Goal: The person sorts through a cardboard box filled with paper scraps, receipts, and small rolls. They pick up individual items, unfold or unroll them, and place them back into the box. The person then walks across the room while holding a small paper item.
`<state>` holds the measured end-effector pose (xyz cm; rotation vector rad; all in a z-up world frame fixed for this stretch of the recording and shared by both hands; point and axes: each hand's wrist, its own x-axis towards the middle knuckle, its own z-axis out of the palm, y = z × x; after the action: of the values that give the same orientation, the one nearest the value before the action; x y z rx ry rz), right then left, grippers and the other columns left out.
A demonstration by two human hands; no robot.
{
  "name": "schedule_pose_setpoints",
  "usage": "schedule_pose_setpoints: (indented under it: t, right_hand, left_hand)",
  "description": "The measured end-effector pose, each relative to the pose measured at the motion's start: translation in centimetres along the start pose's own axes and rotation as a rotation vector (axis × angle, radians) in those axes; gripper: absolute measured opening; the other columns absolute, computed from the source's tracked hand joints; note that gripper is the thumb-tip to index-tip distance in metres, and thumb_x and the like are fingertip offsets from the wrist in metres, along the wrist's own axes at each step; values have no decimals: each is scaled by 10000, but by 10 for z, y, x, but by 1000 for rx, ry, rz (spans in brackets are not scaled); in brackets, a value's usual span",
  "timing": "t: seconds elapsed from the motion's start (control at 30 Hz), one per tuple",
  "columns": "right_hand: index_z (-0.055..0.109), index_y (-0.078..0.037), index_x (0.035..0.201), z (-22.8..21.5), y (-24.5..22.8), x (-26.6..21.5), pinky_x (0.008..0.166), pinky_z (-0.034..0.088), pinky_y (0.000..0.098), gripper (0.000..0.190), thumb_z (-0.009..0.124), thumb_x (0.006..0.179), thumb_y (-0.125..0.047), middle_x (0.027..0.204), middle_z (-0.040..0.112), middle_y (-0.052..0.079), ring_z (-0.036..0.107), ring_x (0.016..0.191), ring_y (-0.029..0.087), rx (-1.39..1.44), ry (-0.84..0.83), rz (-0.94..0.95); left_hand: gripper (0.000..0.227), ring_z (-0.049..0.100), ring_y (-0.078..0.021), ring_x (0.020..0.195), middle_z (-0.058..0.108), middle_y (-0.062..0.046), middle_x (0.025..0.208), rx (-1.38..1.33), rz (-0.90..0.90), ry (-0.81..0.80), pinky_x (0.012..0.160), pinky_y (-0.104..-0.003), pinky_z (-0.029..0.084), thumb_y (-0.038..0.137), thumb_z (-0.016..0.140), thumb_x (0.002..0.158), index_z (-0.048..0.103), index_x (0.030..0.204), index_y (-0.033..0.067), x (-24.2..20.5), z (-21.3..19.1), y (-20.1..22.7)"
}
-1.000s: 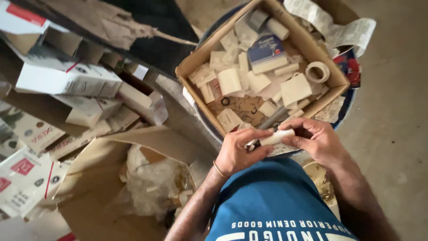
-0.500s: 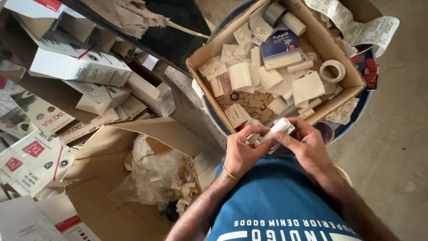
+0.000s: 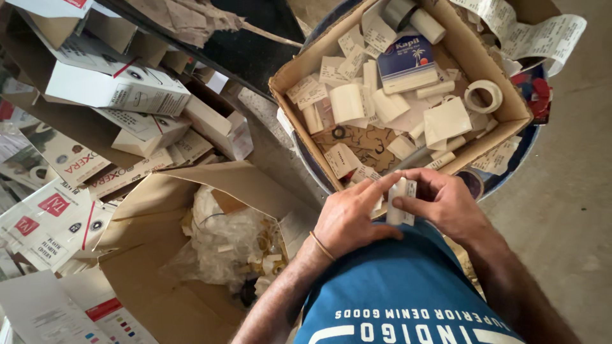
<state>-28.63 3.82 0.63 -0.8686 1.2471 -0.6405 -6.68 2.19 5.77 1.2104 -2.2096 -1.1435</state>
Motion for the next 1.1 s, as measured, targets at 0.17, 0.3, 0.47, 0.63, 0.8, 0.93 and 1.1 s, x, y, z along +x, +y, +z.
schedule_pose_setpoints:
  t: [0.17,0.3,0.47,0.63,0.8,0.93,1.1]
  right_hand:
    - [707,-10,1266,-2,9,-1,750,563,258,436,753,835,-57,981,792,85,710,837,116,151,-63,91]
    - [721,32,1193,3,18,-2,807,553,250,348,764,863,-70,1012,770,78,703,901,111,213,16,57]
    - [708,-8,1179,10,21,2,773,598,252,399,807,798,-66,1004,782,71,728,872,118,96,99,-27]
    - [713,-21,1177,12,13,0,777,606,251,400,825,799,-82,993,803,77,740,874,122,-159,118,-68]
    - [710,-25,1184,9,16,-2,790,594,250,364,792,831,-61,1020,790,88,727,886,112,-72,18,-90]
    - [571,-54,1271,-3,22,5,782,606,256,391,745,921,-38,1049,751,65,728,906,116,137,33,-265]
    - [697,-29,1110,6,14,-7,766,582,276,184,734,939,-88,1113,735,65,714,946,153,-291,183,-412]
  left_hand:
    - [691,706,-315,999,701,-100,1096,2,36,-5,805,-422,571,247,846,714,538,1317,112,0,0,-4]
    - [649,711,-306,972,704,-92,1053,44,9,19,801,-425,572,202,842,725,561,1305,123,0,1,-8]
    - [712,716,-302,1038,705,-90,1107,32,34,47,839,-408,576,263,875,728,533,1336,124,2,4,-10]
    - [566,735,-174,905,768,-83,964,-375,-272,0,797,-320,593,368,858,800,677,1249,76,5,2,-22]
    - [367,683,-58,780,759,-58,838,-505,-470,20,712,-250,581,320,799,883,750,1127,50,1,13,-31]
    - [403,632,-33,799,734,-8,872,-691,-413,-12,696,-227,554,290,831,865,743,1136,5,-8,15,-43]
    - [406,631,-29,828,731,4,918,-796,-366,-68,723,-216,545,273,826,884,727,1157,-11,-13,18,-48]
